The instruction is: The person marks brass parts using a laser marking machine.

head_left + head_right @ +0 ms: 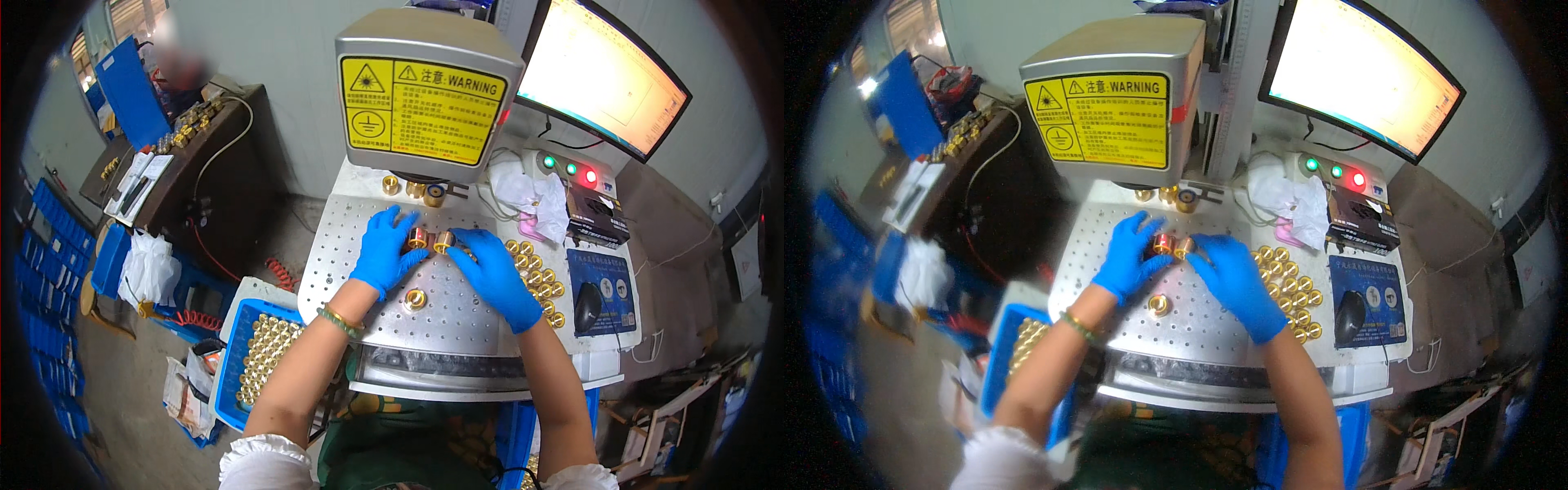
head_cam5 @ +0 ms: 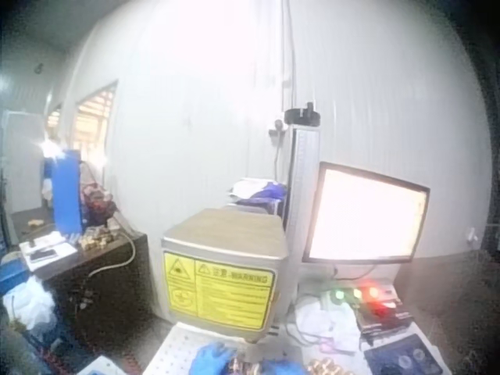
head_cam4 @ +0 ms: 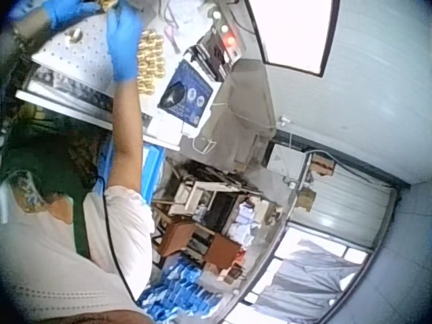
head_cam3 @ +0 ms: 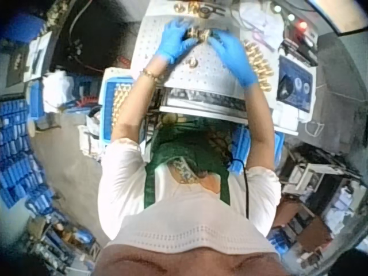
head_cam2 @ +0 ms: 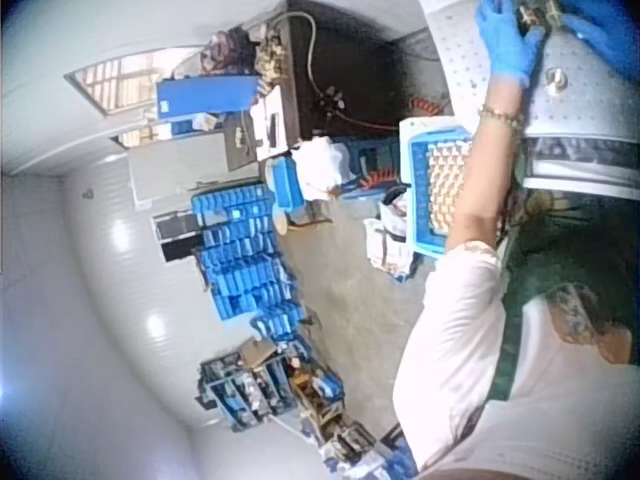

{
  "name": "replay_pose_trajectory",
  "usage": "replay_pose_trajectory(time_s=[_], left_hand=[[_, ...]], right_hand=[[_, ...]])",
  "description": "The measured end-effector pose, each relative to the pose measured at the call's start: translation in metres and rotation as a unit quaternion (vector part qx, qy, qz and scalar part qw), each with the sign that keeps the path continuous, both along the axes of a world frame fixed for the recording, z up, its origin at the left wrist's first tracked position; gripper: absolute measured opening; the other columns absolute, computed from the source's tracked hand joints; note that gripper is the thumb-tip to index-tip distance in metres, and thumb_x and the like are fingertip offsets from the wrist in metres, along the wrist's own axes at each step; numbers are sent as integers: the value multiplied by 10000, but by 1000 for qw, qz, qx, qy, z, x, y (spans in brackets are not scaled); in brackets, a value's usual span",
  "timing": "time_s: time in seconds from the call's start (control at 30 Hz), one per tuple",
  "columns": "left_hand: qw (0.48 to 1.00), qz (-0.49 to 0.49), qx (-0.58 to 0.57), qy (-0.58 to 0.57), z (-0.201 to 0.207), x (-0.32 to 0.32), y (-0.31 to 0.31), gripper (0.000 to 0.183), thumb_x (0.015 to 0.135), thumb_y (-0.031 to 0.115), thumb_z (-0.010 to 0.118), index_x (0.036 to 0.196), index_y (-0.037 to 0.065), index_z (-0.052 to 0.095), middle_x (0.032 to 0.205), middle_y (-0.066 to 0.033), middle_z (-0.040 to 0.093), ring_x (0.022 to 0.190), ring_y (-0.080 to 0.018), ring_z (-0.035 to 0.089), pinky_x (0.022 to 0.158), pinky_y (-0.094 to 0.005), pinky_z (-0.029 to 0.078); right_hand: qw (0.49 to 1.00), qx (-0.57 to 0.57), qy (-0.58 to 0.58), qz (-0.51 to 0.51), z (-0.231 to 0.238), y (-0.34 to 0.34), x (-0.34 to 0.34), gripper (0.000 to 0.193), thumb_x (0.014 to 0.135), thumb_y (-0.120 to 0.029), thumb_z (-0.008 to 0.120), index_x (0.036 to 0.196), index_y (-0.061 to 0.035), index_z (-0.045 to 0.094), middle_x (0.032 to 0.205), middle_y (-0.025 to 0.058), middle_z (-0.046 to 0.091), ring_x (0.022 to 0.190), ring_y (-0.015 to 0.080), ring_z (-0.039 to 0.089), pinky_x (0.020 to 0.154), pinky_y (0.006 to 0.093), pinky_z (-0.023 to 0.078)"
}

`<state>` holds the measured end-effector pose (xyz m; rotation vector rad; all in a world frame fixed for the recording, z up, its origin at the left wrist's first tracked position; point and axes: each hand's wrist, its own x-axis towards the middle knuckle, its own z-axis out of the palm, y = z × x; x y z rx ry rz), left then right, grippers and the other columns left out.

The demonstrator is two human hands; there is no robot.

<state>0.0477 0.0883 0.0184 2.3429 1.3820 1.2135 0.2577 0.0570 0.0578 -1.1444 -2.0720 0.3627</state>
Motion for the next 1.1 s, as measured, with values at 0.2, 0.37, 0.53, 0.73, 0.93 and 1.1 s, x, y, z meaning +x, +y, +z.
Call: replay_pose_trajectory(time_s=[0.2, 0.37, 0.53, 0.73, 0.93, 1.1], left_hand=[[931, 20, -178, -319, -14, -13, -20, 390, 788, 166, 724, 1150, 69, 616, 1046, -116, 633, 905, -191, 628, 799, -302, 508], [864, -52, -293, -406, -18, -26, -75, 374, 838, 76, 686, 1197, 52, 583, 991, -34, 627, 847, -94, 584, 757, -245, 499], [883, -9, -308, -355, -22, -28, -97, 360, 835, 82, 679, 1181, 55, 582, 972, -40, 625, 866, -130, 596, 771, -268, 493], [962, -52, -147, -226, -17, -21, -106, 394, 790, 61, 673, 1175, 72, 590, 1070, -120, 604, 947, -268, 592, 835, -335, 480], [990, -47, -58, -121, -15, -20, -102, 457, 764, 73, 670, 1213, 75, 584, 1077, -141, 624, 948, -321, 585, 827, -393, 482], [994, -36, -49, -93, -21, -19, -103, 484, 755, 78, 663, 1231, 77, 575, 1098, -144, 627, 957, -333, 579, 833, -411, 479]], right_hand=[[996, 54, -78, 2, -21, 30, -11, 313, 871, -246, 611, 1110, -43, 614, 1041, 184, 629, 969, 359, 589, 840, 442, 469], [993, 40, -110, 6, -32, 38, -21, 349, 887, -267, 593, 1162, -51, 594, 1112, 176, 617, 1039, 354, 572, 896, 431, 459], [991, -21, -130, 1, -35, 39, -30, 375, 895, -271, 594, 1201, -55, 574, 1139, 179, 607, 1072, 345, 564, 916, 419, 451], [997, 48, 39, -33, -17, 31, -3, 372, 865, -242, 611, 1150, -4, 595, 1094, 195, 628, 1018, 377, 579, 886, 434, 460], [991, 34, -116, -61, -18, 2, 36, 287, 816, -190, 637, 1042, -11, 628, 1197, 199, 585, 1093, 373, 543, 939, 438, 428], [971, 62, -228, -47, -35, -9, 26, 240, 792, -171, 643, 995, -45, 621, 1275, 194, 542, 1162, 393, 493, 974, 467, 397]])
